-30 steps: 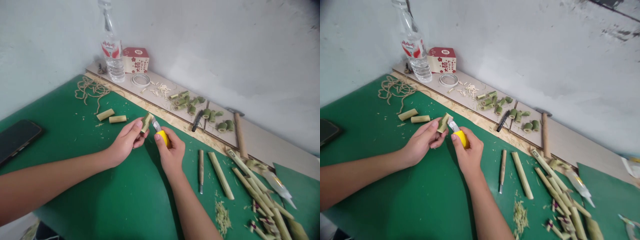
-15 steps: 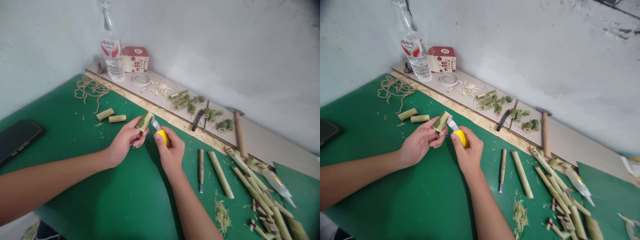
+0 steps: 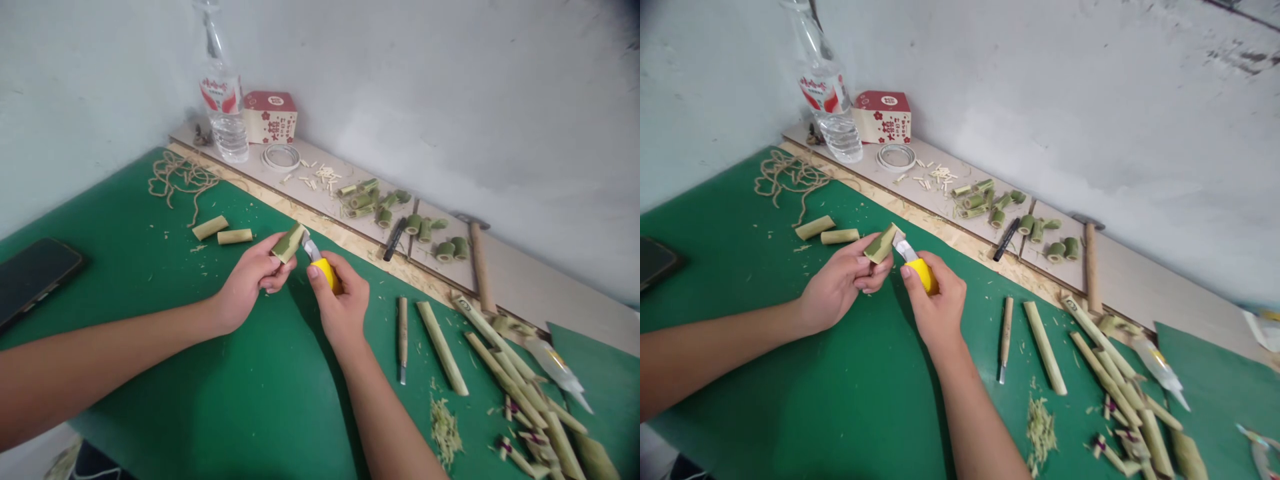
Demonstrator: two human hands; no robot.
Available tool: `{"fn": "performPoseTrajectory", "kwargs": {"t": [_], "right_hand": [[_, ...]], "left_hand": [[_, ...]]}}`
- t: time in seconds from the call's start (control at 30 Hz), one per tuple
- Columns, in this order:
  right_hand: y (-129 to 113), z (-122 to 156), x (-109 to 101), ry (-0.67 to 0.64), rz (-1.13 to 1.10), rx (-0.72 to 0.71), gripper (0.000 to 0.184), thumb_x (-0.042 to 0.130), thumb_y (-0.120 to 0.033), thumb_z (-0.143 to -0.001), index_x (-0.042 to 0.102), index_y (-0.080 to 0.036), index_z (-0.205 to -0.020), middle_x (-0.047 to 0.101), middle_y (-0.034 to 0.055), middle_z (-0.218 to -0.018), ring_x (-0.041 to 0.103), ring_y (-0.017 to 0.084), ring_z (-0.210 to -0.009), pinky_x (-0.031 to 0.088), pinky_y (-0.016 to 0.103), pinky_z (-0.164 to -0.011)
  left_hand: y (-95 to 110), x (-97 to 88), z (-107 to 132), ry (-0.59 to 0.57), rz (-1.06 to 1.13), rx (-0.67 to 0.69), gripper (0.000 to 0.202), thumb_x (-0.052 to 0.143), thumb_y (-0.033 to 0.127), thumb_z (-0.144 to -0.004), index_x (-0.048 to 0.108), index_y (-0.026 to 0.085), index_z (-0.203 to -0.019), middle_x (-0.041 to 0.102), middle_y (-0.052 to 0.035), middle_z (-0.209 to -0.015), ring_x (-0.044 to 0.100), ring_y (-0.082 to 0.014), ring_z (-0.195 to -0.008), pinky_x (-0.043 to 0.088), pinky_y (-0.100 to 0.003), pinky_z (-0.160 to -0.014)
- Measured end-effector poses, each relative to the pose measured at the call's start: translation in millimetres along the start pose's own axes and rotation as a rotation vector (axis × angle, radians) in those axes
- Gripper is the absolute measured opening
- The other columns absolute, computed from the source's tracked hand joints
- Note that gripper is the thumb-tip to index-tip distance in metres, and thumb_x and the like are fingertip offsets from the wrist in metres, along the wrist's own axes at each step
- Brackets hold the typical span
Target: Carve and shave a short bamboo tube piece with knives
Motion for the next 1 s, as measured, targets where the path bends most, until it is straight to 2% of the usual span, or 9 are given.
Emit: {"fn": "performPoseTrajectory", "kwargs": {"t": [0.27,0.5,0.67,1.0], "right_hand": [[0.7,0.8,-0.2,-0.003,0.007,-0.01,0.03,0.077,-0.046,-0.089,0.083,-0.019,-0.101,0.08,0.0022,-0.085,0.064,0.015,-0.064,0.052,0.027,-0.059],[0.2,0.9,0.1,0.003,-0.005,-0.033,0.028,0.078,-0.044,-0.09,0.083,-0.019,-0.101,0.08,0.002,-0.084,0.063,0.014,-0.062,0.05,0.026,-0.057],[-0.8,0.7,-0.1,0.002,0.0,-0.036,0.027,0.078,-0.044,-0.09,0.083,-0.019,-0.101,0.08,0.0018,-0.084,0.063,0.014,-0.062,0.049,0.026,-0.057],[1.4,0.4,0.4,-0.003,0.016,-0.001,0.031,0.077,-0.047,-0.089,0.083,-0.019,-0.101,0.08,0.0025,-0.084,0.062,0.015,-0.063,0.051,0.028,-0.058]], "left_hand": [[-1.8,-3.3,-0.3,0.052,-0.028,0.003,0.025,0.067,0.032,-0.086,0.052,0.02,-0.101,0.042,0.0084,-0.069,0.027,-0.0059,-0.052,0.022,-0.026,-0.053],[-0.2,2.0,-0.2,-0.018,0.025,-0.001,0.022,0.064,0.031,-0.082,0.052,0.02,-0.095,0.047,0.0065,-0.074,0.024,-0.0048,-0.051,0.024,-0.026,-0.053],[0.7,1.6,0.2,-0.005,0.019,0.004,0.024,0.064,0.036,-0.083,0.053,0.02,-0.098,0.047,0.0069,-0.073,0.024,-0.0047,-0.051,0.024,-0.026,-0.053],[-2.4,-4.3,-1.6,0.034,-0.026,-0.004,0.024,0.063,0.039,-0.089,0.049,0.02,-0.09,0.045,0.0072,-0.072,0.025,-0.004,-0.05,0.025,-0.025,-0.052]]}}
Point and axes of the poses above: each hand's wrist, its own z-axis away from the middle knuckle, its own x-axis out of the palm, y = z × x, the point moved 8 cm from there along -z, towards the middle knuckle
